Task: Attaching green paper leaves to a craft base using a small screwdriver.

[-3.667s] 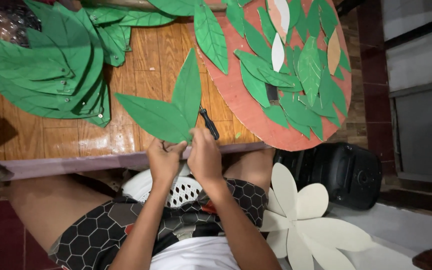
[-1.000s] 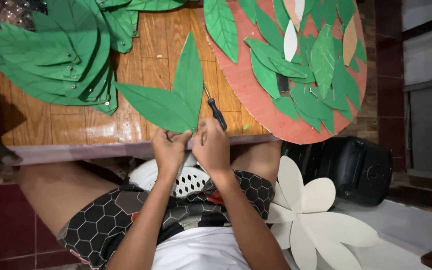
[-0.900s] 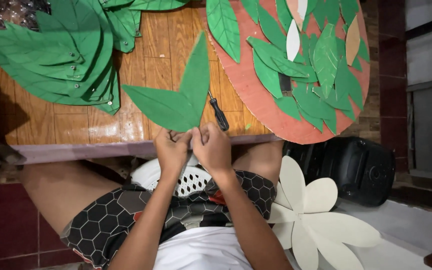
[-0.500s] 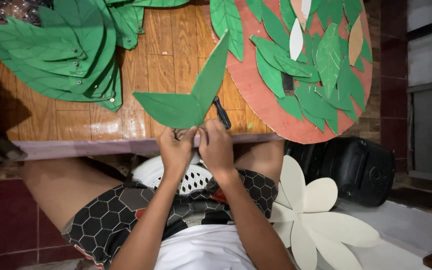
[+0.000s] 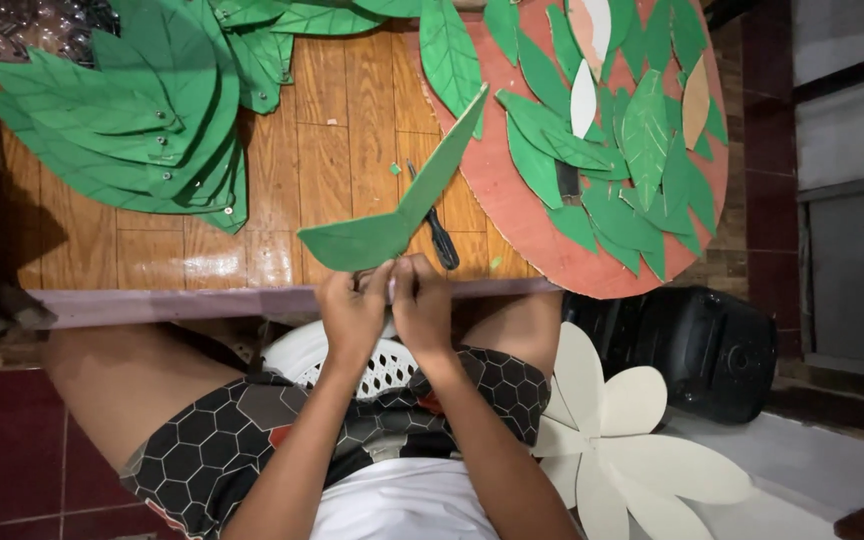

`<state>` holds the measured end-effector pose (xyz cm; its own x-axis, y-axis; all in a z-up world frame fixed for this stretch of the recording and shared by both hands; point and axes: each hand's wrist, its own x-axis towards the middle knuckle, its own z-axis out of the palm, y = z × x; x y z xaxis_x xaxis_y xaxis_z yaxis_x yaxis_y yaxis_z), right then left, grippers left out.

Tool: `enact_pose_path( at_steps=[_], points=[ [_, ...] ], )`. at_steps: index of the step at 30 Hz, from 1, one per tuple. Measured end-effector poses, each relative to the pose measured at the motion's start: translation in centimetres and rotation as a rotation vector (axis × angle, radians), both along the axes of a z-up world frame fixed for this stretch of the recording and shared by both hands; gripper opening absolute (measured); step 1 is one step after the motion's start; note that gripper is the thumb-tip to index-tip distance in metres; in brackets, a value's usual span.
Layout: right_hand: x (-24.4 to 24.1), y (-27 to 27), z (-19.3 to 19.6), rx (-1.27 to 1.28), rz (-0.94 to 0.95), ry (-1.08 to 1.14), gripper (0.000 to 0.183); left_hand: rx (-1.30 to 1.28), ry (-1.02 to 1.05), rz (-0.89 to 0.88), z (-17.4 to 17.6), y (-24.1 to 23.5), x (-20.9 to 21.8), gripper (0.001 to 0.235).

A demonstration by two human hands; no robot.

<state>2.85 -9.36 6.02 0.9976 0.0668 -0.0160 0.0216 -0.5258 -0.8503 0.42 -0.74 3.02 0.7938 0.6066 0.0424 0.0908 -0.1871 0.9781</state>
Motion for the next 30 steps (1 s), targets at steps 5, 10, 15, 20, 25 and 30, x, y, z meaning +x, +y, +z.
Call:
enact_pose_path(
  at_steps=[5, 10, 15, 20, 25, 30],
  points=[
    [0.2, 0.2, 0.6, -0.227, 0.035, -0.128, 0.019, -0.008, -0.04, 0.013, -0.1, 0.0, 0.0, 0.014],
    [0.2, 0.4, 1.1, -0.401, 0.036, -0.272, 0.027, -0.018, -0.056, 0.041, -0.5, 0.5, -0.2, 0.015],
    [1.1, -1.1, -2.6, -0.18, 0.047, -0.33, 0.013, -0.414, -0.026, 0.066, -2.2, 0.8, -0.5, 0.027],
    [0.4, 0.2, -1.1, 0.1, -0.019, 0.006, 0.007, -0.525, -0.02, 0.089, -1.8, 0.1, 0.3, 0.033],
    [0.6, -0.2, 0.2, 0.152, -0.069, 0.081, 0.015, -0.614, 0.002, 0.097, -3.3, 1.0, 0.4, 0.035],
    [2.0, -2.9, -3.7, 0.359, -0.093, 0.228, 0.013, -0.786, 0.125, -0.178, -6.6, 2.6, -0.2, 0.048]
  ],
)
